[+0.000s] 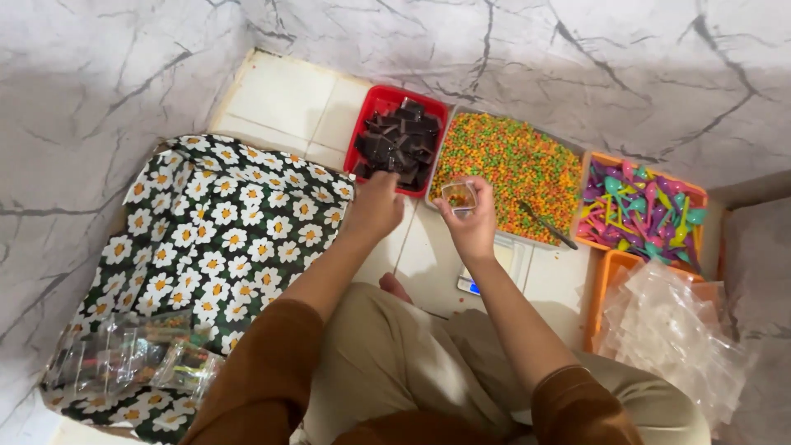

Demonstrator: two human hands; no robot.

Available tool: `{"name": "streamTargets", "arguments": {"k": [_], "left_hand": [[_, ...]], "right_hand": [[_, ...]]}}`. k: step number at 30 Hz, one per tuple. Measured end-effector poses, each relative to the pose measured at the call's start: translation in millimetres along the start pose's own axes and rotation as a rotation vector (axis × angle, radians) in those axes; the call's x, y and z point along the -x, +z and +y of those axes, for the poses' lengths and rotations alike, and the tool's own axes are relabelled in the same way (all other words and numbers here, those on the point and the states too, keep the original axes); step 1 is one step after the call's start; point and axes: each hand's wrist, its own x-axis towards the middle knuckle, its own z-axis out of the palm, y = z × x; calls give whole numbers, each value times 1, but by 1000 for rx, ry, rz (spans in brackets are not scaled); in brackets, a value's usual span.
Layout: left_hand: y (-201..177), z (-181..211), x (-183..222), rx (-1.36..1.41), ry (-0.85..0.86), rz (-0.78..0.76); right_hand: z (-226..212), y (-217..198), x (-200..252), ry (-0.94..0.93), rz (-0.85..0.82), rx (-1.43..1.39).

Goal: Portioning small colorful snacks into plastic bags using a spoon and weighing them on a digital scale.

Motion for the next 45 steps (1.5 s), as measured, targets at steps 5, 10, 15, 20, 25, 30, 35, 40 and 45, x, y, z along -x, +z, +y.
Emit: {"name": "streamTargets", "arguments": {"k": [5,10,15,20,25,30,35,40,45], "left_hand": [[98,-49,-25,-119,-161,-401],[128,-57,-36,-402,-166,-448],[97,-40,-57,-341,-366,-703],[121,-68,-51,-250,-350,-654],[87,-55,-55,-230,-341,-656],[104,-65,-55,-283,-352,-668],[100,-75,-59,-182,-299,-567],[7,-17,-70,386,-310,33],[-94,50,-48,662,66,28]], "right_hand": [[-4,14,-8,-28,-24,-8],[9,24,-15,36,-40,-54],[19,34,-22,23,-66,-60],[23,45,-20,12,-55,-91],[16,47,-17,-6,-70,-92],[19,47,-13,-7,-62,-105],[22,49,-16,-3,-60,-113],[25,46,-20,9,-62,-58],[17,34,-15,-17,-55,28]]}}
